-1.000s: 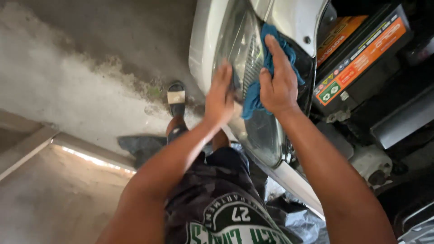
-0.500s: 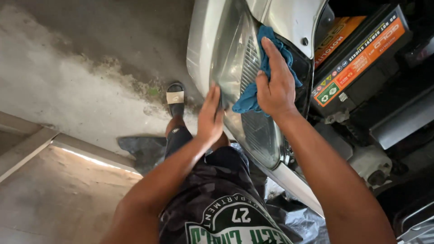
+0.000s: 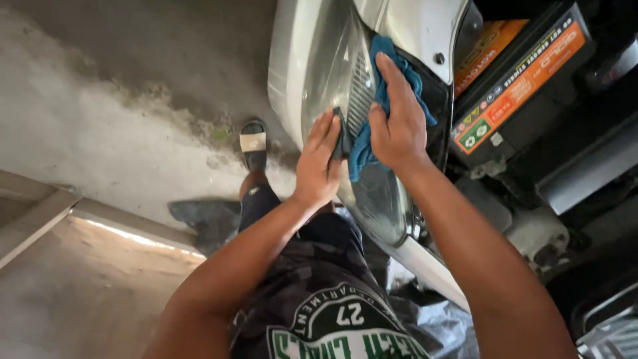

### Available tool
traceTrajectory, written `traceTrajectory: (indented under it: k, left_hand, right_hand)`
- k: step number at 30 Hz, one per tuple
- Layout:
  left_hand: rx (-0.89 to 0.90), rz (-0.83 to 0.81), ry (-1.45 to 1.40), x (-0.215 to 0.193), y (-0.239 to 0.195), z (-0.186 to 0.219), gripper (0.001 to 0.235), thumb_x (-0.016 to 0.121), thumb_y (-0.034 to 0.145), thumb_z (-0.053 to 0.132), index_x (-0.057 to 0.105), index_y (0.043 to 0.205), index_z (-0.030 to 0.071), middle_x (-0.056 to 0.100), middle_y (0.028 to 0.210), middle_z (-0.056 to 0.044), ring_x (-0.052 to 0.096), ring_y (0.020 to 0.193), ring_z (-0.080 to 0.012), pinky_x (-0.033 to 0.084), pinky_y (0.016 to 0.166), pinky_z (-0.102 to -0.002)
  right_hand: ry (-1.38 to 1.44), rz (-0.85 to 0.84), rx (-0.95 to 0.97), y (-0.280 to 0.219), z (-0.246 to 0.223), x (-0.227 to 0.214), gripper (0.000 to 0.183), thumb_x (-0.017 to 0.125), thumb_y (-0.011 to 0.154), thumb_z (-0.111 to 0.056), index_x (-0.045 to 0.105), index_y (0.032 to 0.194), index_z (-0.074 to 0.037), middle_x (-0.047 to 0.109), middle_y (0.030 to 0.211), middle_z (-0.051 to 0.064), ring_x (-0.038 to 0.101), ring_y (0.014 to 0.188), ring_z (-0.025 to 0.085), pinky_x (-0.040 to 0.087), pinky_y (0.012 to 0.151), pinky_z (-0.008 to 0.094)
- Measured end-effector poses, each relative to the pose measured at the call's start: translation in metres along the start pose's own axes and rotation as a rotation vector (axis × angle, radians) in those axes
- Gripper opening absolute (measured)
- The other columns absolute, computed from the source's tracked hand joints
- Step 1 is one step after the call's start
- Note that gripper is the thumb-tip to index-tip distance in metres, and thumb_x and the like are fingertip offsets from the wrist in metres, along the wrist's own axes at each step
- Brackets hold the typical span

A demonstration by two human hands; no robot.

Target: Cleaning and sanding car headlights to restore clarity.

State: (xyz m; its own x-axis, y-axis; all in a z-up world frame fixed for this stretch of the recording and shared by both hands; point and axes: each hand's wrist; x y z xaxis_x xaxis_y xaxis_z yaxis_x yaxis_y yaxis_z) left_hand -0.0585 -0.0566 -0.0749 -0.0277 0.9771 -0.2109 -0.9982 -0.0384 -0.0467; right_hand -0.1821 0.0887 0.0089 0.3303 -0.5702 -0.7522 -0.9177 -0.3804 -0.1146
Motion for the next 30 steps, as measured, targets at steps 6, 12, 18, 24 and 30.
traceTrajectory:
  k: [6, 12, 18, 24, 30]
  left_hand:
    - [-0.064, 0.149, -0.012, 0.029, 0.167, -0.086, 0.055, 0.056, 0.103, 0.009, 0.045, 0.157, 0.007, 0.046, 0.163, -0.018, 0.044, 0.154, -0.0385, 0.038, 0.13, -0.04]
    - [0.107, 0.12, 0.07, 0.012, 0.076, -0.009, 0.063, 0.051, 0.095, -0.002, 0.042, 0.157, 0.007, 0.038, 0.166, -0.02, 0.036, 0.158, -0.0409, 0.028, 0.135, -0.046]
    - [0.099, 0.085, 0.101, 0.01, 0.108, -0.026, 0.062, 0.054, 0.095, 0.0, 0.042, 0.156, 0.002, 0.036, 0.165, -0.023, 0.035, 0.155, -0.0445, 0.028, 0.131, -0.047]
    - [-0.065, 0.212, -0.01, 0.027, 0.152, -0.047, 0.05, 0.057, 0.108, 0.006, 0.045, 0.157, 0.006, 0.047, 0.164, -0.017, 0.044, 0.158, -0.0366, 0.034, 0.134, -0.041]
    - [0.072, 0.038, 0.322, 0.008, 0.107, -0.003, 0.059, 0.062, 0.09, 0.008, 0.051, 0.149, 0.006, 0.047, 0.158, -0.02, 0.042, 0.148, -0.0358, 0.028, 0.125, -0.043]
  right_hand:
    - [0.011, 0.009, -0.021, -0.001, 0.001, 0.003, 0.061, 0.053, 0.098, -0.003, 0.04, 0.157, 0.001, 0.051, 0.159, 0.02, 0.05, 0.15, 0.038, 0.038, 0.126, 0.042]
    - [0.037, 0.019, -0.005, -0.001, 0.0, 0.0, 0.061, 0.052, 0.099, -0.004, 0.039, 0.158, 0.002, 0.05, 0.159, 0.02, 0.049, 0.15, 0.037, 0.037, 0.126, 0.042]
    - [0.07, 0.016, -0.002, 0.0, 0.0, -0.001, 0.06, 0.051, 0.1, -0.004, 0.039, 0.158, 0.002, 0.05, 0.16, 0.021, 0.049, 0.15, 0.037, 0.038, 0.127, 0.042]
    - [0.081, 0.015, 0.003, 0.001, -0.002, -0.003, 0.056, 0.05, 0.104, -0.009, 0.04, 0.158, 0.002, 0.05, 0.16, 0.02, 0.049, 0.151, 0.036, 0.038, 0.127, 0.041]
    - [0.093, 0.011, -0.007, 0.0, 0.0, -0.003, 0.055, 0.051, 0.105, -0.009, 0.039, 0.158, 0.003, 0.05, 0.16, 0.021, 0.048, 0.151, 0.037, 0.037, 0.127, 0.042]
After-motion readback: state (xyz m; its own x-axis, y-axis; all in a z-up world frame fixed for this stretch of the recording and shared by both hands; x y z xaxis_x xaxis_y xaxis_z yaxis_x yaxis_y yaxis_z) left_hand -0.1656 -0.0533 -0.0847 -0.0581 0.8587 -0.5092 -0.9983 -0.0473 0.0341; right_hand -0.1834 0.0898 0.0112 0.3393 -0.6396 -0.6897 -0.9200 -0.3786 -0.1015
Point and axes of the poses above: each hand's wrist, its own y-axis towards the middle knuckle, its own x-axis out of the palm, z = x × y
